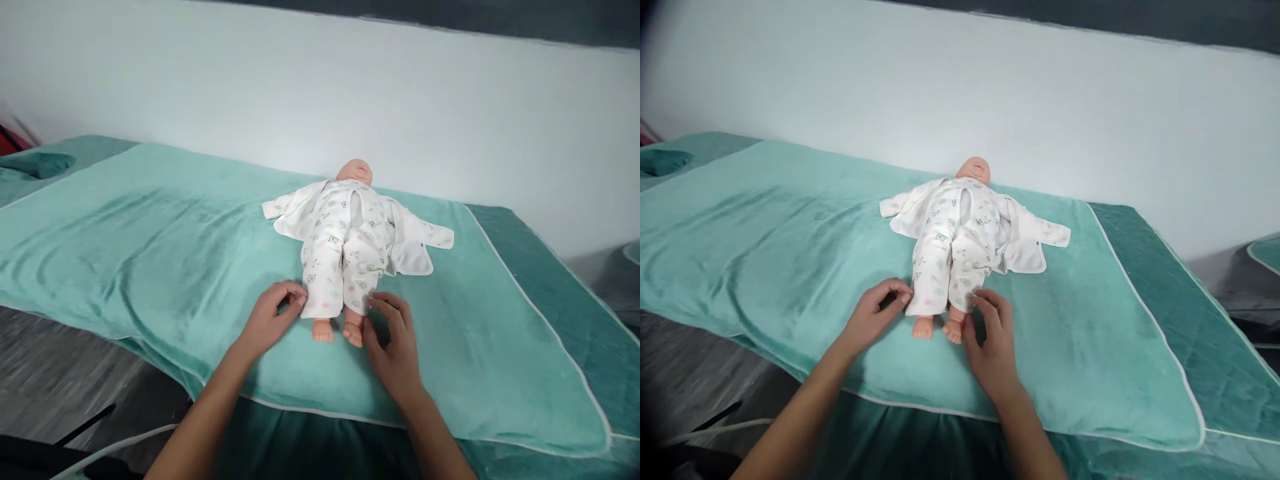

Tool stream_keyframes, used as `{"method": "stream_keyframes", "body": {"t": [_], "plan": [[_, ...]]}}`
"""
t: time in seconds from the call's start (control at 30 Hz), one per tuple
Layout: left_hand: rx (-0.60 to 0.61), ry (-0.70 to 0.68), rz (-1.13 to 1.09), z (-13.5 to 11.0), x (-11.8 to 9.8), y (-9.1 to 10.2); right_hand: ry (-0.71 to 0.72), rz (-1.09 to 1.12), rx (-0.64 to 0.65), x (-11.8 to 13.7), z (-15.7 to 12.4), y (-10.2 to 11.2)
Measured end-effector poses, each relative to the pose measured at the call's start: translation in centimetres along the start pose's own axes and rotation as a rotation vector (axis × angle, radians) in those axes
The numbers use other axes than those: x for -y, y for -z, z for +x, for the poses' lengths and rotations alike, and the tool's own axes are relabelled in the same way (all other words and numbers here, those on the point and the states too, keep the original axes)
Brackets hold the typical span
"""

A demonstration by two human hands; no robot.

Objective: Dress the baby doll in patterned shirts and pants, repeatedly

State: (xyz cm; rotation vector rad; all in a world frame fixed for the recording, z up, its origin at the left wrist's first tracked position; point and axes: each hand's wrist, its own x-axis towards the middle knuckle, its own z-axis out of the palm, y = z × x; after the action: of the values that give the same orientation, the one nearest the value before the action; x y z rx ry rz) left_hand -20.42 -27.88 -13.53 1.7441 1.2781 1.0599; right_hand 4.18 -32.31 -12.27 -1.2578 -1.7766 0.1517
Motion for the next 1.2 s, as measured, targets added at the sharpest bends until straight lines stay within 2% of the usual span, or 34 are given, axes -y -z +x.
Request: {"method": "stream_keyframes", "body": {"t": [0.13,0.3,0.47,0.57,0.63,0.77,0.87,0.97,1.07,1.2], "plan": [[0.03,-0.092,0.121,-1.7,-0.3,-0.3,-0.049,-0.045,0.015,-0.1,-0.4,-0.4],[-0.002,-0.127,0.22,-1.7,-0.7,-0.7,-0.077,-0.054,0.036,0.1,0.8,-1.2],[-0.046,-0.223,0.328,-2.2,-0.3,-1.4,-0.062,0.174,0.003,2.0,1.0,1.3],[-0.164,-0.308,0.406,-2.5,0.3,-2.0,-0.031,0.265,0.013,3.1,0.6,3.1],[-0.226,-0.356,0.431,-2.4,0.6,-2.4,-0.025,0.219,0.047,3.1,0.3,3.4],[-0.231,-0.435,0.324,-2.2,-0.1,-2.6,-0.016,0.07,0.157,2.2,-0.6,2.9],[-0.251,-0.511,0.254,-2.5,-1.7,-2.2,0.032,0.065,0.186,2.1,-1.1,3.1],[-0.274,-0.55,0.201,-3.4,-3.7,-1.7,0.084,0.048,0.185,3.1,-1.0,3.9],[-0.256,-0.529,0.139,-4.1,-5.2,-1.4,0.133,-0.031,0.199,4.6,-0.3,3.7],[-0.217,-0.473,0.085,-4.3,-5.6,-1.7,0.159,-0.083,0.244,6.3,0.4,1.5]]}}
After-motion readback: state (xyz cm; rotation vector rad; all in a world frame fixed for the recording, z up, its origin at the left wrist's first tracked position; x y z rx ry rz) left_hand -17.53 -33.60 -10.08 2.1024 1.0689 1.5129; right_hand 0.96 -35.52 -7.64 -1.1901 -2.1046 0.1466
